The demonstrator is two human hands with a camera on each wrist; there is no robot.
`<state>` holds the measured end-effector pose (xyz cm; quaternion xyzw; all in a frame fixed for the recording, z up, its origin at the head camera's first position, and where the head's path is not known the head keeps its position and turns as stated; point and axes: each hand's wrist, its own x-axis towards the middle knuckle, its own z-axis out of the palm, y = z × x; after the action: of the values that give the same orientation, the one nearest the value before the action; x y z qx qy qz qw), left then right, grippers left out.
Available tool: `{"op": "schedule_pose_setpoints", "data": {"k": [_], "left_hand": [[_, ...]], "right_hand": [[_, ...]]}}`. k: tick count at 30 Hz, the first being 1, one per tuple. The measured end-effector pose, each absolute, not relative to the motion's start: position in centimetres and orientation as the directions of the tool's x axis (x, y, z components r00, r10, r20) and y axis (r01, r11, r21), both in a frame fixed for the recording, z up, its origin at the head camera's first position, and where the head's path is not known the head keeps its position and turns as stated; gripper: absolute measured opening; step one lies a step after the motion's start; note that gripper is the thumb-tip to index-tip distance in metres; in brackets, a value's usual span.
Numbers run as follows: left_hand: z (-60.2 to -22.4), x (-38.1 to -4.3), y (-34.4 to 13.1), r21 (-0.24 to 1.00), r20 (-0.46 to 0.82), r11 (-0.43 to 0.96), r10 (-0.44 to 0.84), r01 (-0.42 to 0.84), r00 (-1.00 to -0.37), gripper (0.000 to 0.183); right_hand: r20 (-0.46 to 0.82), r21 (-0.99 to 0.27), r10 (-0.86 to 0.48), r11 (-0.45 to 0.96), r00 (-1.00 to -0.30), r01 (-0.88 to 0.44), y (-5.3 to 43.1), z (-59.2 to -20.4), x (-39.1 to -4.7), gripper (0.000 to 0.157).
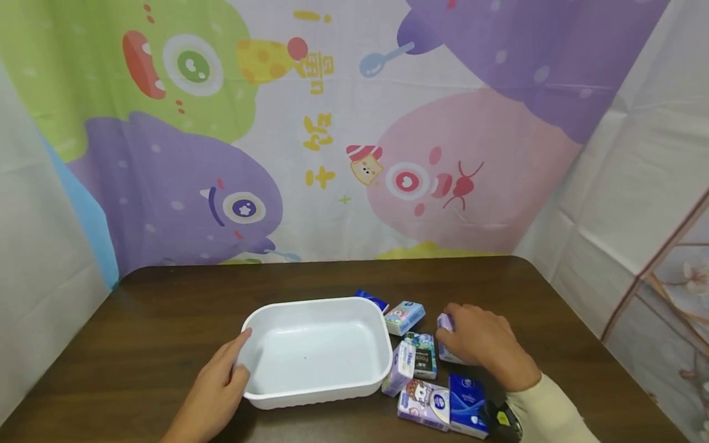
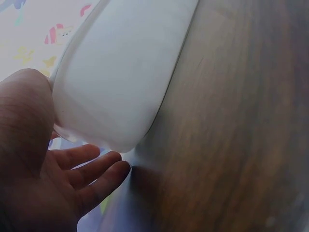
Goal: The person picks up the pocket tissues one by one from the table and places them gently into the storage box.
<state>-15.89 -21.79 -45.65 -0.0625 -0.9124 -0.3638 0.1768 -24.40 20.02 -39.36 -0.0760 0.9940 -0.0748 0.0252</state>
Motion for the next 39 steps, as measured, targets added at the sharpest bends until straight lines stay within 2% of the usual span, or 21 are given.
{"op": "schedule_pose_setpoints", "data": {"k": [8,16,25,31,39], "left_hand": [[-45.9,-15.9,-21.8,0.647,0.389,0.716,-0.016,0.261,-0.921,0.058],[-45.4,-16.0,-21.9,0.647,0.392,0.716,-0.019,0.261,-0.92,0.057],[-46.0,-15.8,-22.2,0.659,0.344,0.715,-0.013,0.232,-0.939,0.056],[-46.0,-16.1,-22.5,0.649,0.358,0.724,-0.023,0.231,-0.933,0.055],[-45.6,-16.4,-22.4,0.633,0.333,0.739,0.011,0.232,-0.943,0.055]], "right_hand": [[0.031,-0.17,-0.145,0.974,-0.989,-0.149,19.9,-39.3,-24.1,0.05],[0.024,-0.186,-0.127,0.974,-0.992,-0.129,19.7,-38.6,-24.1,0.05],[0.047,-0.182,-0.146,0.971,-0.988,-0.153,19.5,-38.7,-24.2,0.047],[0.038,-0.181,-0.165,0.969,-0.986,-0.169,19.0,-38.8,-24.7,0.047],[0.048,-0.174,-0.151,0.972,-0.987,-0.157,19.3,-38.8,-24.2,0.045]]}}
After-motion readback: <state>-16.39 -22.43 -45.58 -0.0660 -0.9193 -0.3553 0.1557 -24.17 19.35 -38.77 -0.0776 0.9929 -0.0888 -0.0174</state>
